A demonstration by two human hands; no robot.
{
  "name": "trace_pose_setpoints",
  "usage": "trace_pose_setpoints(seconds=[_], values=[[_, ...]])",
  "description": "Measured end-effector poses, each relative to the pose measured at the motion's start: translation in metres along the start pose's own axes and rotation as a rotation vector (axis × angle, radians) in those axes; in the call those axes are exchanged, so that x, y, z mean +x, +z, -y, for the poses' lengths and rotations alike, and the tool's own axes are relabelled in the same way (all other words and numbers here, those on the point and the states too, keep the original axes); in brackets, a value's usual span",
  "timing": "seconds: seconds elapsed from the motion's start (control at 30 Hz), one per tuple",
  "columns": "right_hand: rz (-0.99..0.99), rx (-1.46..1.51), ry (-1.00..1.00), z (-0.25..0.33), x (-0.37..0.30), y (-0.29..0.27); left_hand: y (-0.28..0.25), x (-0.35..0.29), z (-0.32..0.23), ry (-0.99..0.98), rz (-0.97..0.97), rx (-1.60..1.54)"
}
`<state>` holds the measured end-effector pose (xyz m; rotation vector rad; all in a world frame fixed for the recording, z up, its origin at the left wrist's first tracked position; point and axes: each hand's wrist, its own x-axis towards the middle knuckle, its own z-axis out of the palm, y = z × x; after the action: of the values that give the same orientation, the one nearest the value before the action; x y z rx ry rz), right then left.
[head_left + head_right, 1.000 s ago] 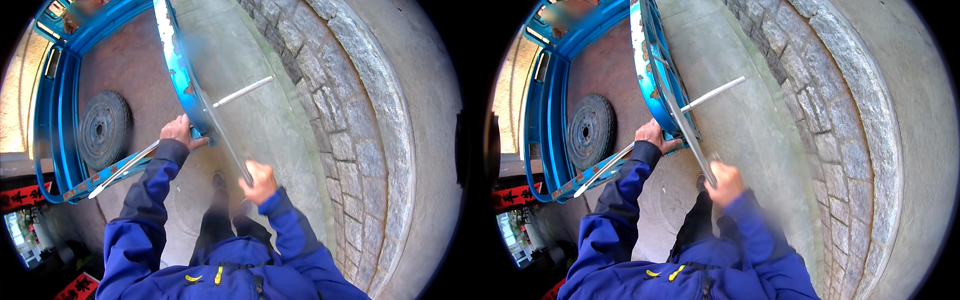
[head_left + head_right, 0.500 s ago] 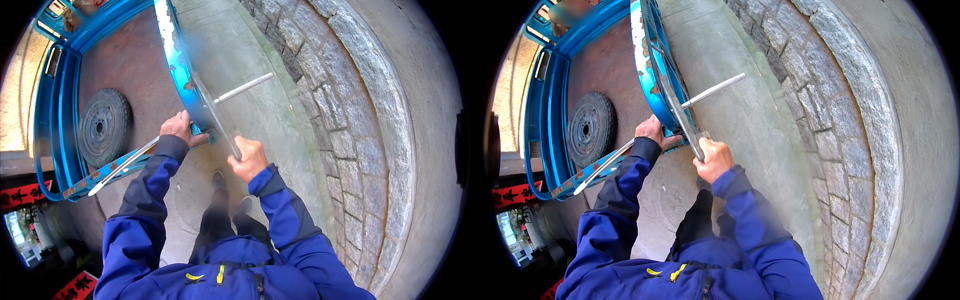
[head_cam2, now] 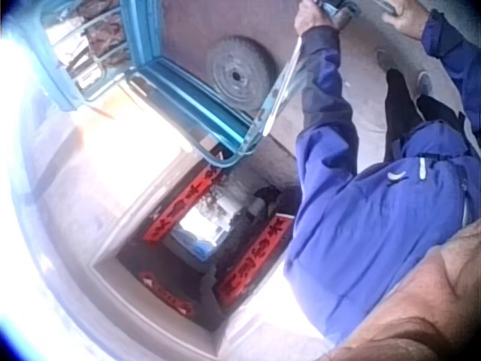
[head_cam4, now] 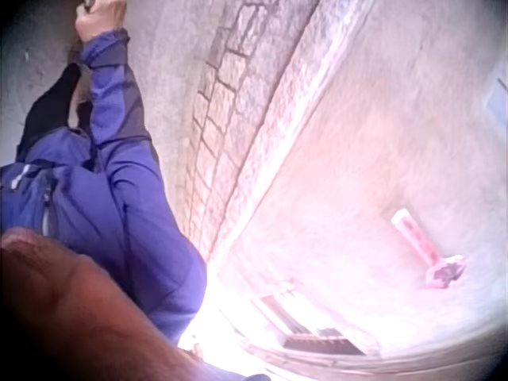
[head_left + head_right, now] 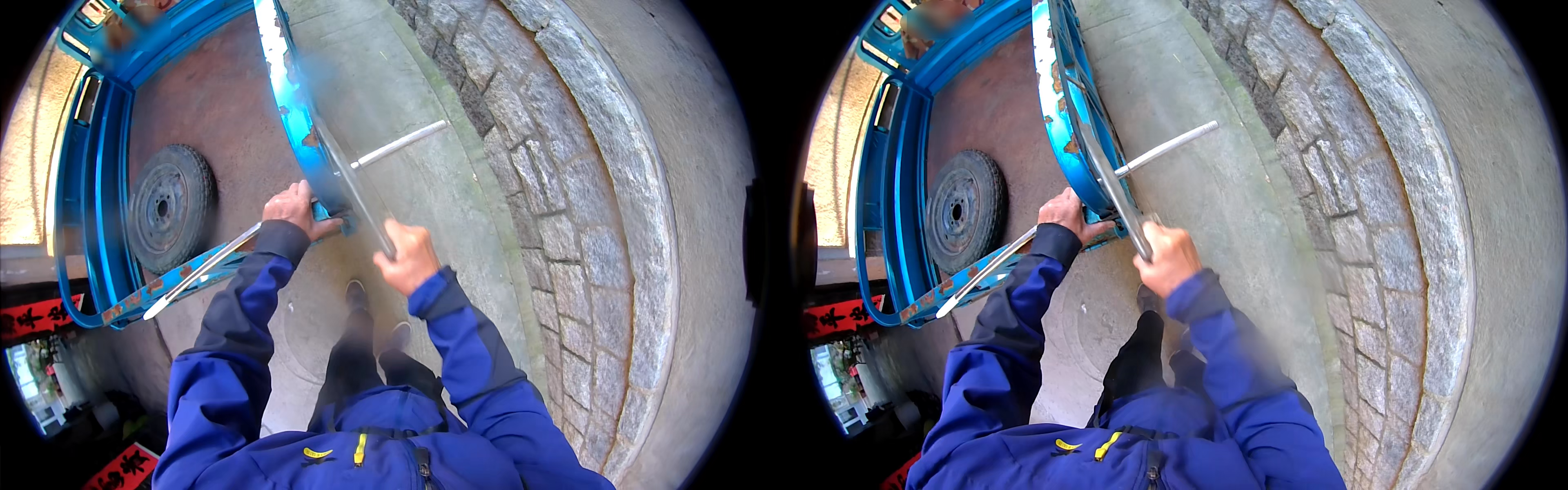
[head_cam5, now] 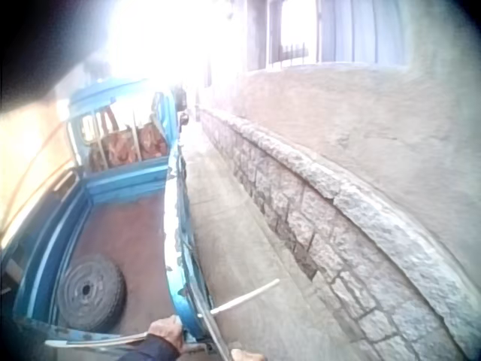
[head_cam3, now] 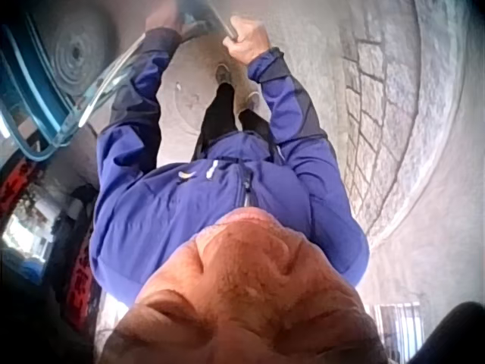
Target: The person uses a hand saw to cut a metal bar that is clamped to the side of a blue three-wheeled vehicle. The person holds the bar steady with one hand while sawing with the other, working outdoors on a paved surface.
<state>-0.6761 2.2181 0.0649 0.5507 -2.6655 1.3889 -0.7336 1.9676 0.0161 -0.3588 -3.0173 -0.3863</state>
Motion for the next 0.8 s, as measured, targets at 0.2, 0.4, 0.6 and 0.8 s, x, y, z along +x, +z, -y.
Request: trace_pose_setpoints(seconds=[0.2,0.4,0.6,0.8], values=[[0.007,0.062,0.049,0.013,-0.061,-0.014,-0.003,-0.002,-0.001,-0.025,0.021,-0.011],[-0.015,0.065,0.152,0.038,-0.108,-0.031,-0.002,-0.004,0.007,-0.011,0.009,-0.015],[-0.027,0.06,0.038,0.0,-0.001,0.002,-0.002,0.001,-0.003,-0.027,0.022,-0.01],[0.015,0.116,0.116,0.018,-0.072,-0.019,-0.004,-0.004,0.003,-0.047,0.037,-0.006]])
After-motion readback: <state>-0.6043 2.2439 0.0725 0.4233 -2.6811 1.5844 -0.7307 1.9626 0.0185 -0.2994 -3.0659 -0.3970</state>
